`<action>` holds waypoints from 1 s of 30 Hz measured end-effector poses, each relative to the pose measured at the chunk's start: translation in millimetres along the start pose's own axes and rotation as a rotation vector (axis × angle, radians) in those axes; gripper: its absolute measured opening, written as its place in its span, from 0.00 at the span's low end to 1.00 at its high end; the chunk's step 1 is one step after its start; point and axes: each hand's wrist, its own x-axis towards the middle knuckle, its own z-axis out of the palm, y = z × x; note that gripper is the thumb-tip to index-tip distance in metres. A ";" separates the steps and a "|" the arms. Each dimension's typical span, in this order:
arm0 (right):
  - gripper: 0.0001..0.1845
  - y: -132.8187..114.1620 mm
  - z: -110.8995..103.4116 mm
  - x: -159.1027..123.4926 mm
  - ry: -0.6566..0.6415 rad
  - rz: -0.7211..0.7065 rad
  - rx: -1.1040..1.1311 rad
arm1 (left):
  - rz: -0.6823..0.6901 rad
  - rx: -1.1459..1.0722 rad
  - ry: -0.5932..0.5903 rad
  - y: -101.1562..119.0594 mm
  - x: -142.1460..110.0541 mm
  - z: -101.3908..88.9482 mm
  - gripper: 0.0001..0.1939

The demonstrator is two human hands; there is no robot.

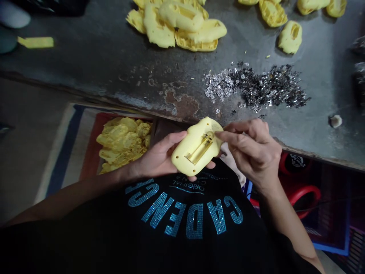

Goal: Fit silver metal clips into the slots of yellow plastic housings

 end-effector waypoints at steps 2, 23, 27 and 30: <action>0.24 -2.3 1.2 -0.8 0.028 0.021 0.045 | 0.010 0.003 0.005 -0.7 0.8 0.8 0.43; 0.26 -10.5 7.1 -0.1 0.018 0.087 0.127 | -0.015 -0.016 -0.001 -6.3 -4.6 -5.5 0.43; 0.22 1.2 1.4 -3.6 0.008 0.195 0.156 | -0.009 -0.008 0.012 -5.2 -5.4 -6.3 0.42; 0.31 11.9 2.2 -10.5 -0.151 0.283 0.280 | -0.001 0.008 0.017 -2.8 -4.9 -8.2 0.42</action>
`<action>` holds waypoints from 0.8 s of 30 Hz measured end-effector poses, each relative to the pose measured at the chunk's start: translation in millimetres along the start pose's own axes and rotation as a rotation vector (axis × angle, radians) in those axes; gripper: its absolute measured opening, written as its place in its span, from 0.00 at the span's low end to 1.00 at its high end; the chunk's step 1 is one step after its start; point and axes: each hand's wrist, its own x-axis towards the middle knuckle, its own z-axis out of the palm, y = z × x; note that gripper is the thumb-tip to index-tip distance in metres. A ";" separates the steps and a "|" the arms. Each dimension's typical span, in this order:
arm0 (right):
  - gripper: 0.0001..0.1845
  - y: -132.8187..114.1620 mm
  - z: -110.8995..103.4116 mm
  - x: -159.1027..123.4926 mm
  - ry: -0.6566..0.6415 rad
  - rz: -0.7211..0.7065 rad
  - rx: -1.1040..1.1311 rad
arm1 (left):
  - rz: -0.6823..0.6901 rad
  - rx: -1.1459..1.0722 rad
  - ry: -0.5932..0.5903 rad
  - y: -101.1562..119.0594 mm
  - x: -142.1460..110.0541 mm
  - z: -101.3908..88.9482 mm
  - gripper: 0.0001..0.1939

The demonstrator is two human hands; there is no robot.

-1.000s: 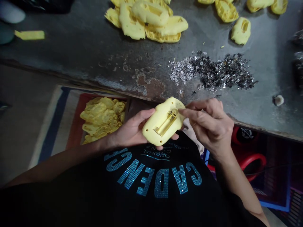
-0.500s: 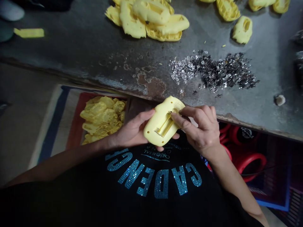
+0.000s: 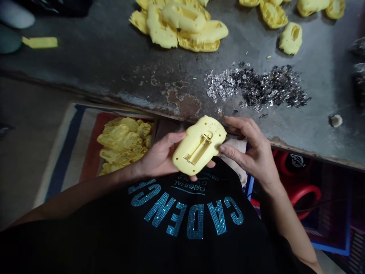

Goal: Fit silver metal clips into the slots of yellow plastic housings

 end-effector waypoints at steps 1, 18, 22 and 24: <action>0.33 2.3 0.9 -0.9 -0.034 0.017 0.052 | -0.005 0.005 -0.006 0.8 0.5 -0.5 0.42; 0.35 -6.8 17.0 13.4 -0.149 0.043 0.212 | 0.150 0.459 0.245 -12.2 -14.9 16.6 0.33; 0.36 -3.8 16.1 14.0 -0.184 0.044 0.232 | 0.119 0.499 0.263 -9.1 -16.0 26.4 0.33; 0.37 -1.1 17.5 13.9 -0.186 0.050 0.266 | 0.106 0.515 0.260 -7.5 -16.0 31.4 0.32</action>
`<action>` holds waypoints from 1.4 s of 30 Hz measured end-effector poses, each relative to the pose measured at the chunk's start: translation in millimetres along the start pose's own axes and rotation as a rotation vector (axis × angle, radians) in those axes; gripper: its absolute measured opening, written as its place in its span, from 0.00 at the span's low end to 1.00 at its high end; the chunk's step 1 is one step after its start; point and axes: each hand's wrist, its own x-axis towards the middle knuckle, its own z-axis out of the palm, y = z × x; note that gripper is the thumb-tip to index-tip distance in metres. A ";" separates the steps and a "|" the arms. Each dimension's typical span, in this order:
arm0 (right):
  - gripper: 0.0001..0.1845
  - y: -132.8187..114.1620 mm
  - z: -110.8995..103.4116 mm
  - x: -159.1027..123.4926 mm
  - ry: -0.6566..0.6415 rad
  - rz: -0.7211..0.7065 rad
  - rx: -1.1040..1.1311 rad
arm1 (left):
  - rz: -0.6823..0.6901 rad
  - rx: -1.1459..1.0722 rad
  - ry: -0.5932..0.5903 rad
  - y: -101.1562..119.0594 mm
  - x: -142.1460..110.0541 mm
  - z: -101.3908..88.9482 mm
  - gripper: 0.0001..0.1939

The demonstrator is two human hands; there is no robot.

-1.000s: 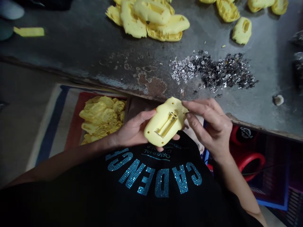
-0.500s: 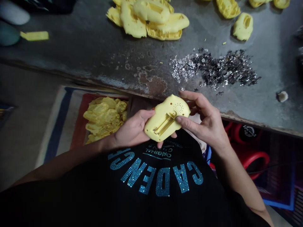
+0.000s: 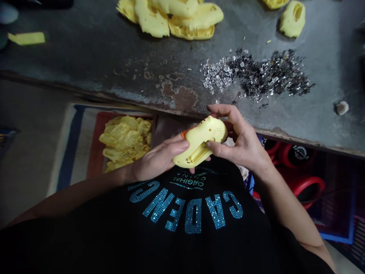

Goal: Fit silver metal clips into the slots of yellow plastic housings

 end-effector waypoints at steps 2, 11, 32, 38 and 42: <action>0.37 3.6 2.0 -0.1 0.013 -0.005 0.036 | -0.003 0.013 0.000 2.5 -0.3 1.8 0.32; 0.35 2.1 7.0 -6.0 0.042 0.205 0.230 | -0.095 -0.018 -0.018 -4.1 6.5 -6.0 0.37; 0.37 5.2 4.0 -3.3 0.016 0.255 0.260 | -0.185 -0.380 -0.155 -7.1 17.0 -19.4 0.41; 0.38 8.8 1.9 -1.4 -0.027 0.236 0.197 | -0.193 -0.397 -0.133 -8.6 15.2 -19.9 0.43; 0.35 5.6 0.4 -5.7 0.033 0.136 0.073 | -0.159 -0.428 -0.128 -6.0 16.6 -16.2 0.45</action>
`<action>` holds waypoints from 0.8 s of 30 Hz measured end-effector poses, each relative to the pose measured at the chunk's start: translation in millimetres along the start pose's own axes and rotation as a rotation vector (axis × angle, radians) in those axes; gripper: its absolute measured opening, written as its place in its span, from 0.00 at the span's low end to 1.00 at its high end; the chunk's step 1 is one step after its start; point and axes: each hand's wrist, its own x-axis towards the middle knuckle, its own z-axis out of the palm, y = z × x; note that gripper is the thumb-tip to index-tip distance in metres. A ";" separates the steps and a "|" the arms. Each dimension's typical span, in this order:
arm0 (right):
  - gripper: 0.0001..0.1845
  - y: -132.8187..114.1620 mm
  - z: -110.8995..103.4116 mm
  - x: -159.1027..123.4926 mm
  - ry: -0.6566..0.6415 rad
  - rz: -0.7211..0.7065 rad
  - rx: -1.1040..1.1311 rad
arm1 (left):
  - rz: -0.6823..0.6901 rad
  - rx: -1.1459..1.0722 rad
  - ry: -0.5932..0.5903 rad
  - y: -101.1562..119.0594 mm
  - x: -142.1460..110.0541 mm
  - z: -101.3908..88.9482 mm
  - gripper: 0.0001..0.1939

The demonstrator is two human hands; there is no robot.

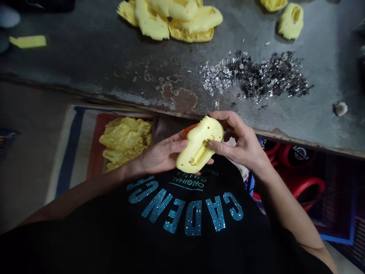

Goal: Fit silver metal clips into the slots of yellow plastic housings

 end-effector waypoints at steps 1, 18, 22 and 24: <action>0.34 -3.0 0.1 -2.7 0.064 -0.050 -0.060 | 0.012 -0.008 -0.002 -0.1 0.7 1.0 0.45; 0.04 -32.3 14.3 -10.1 0.176 -0.343 -0.525 | 0.078 0.052 0.073 -10.0 0.4 -5.8 0.39; 0.09 -29.9 7.2 -7.2 0.198 -0.284 -0.412 | 0.066 0.032 0.027 -4.8 3.5 -0.8 0.44; 0.15 -28.7 1.3 -3.3 0.159 -0.259 -0.372 | 0.073 0.050 0.047 -2.7 3.0 1.8 0.45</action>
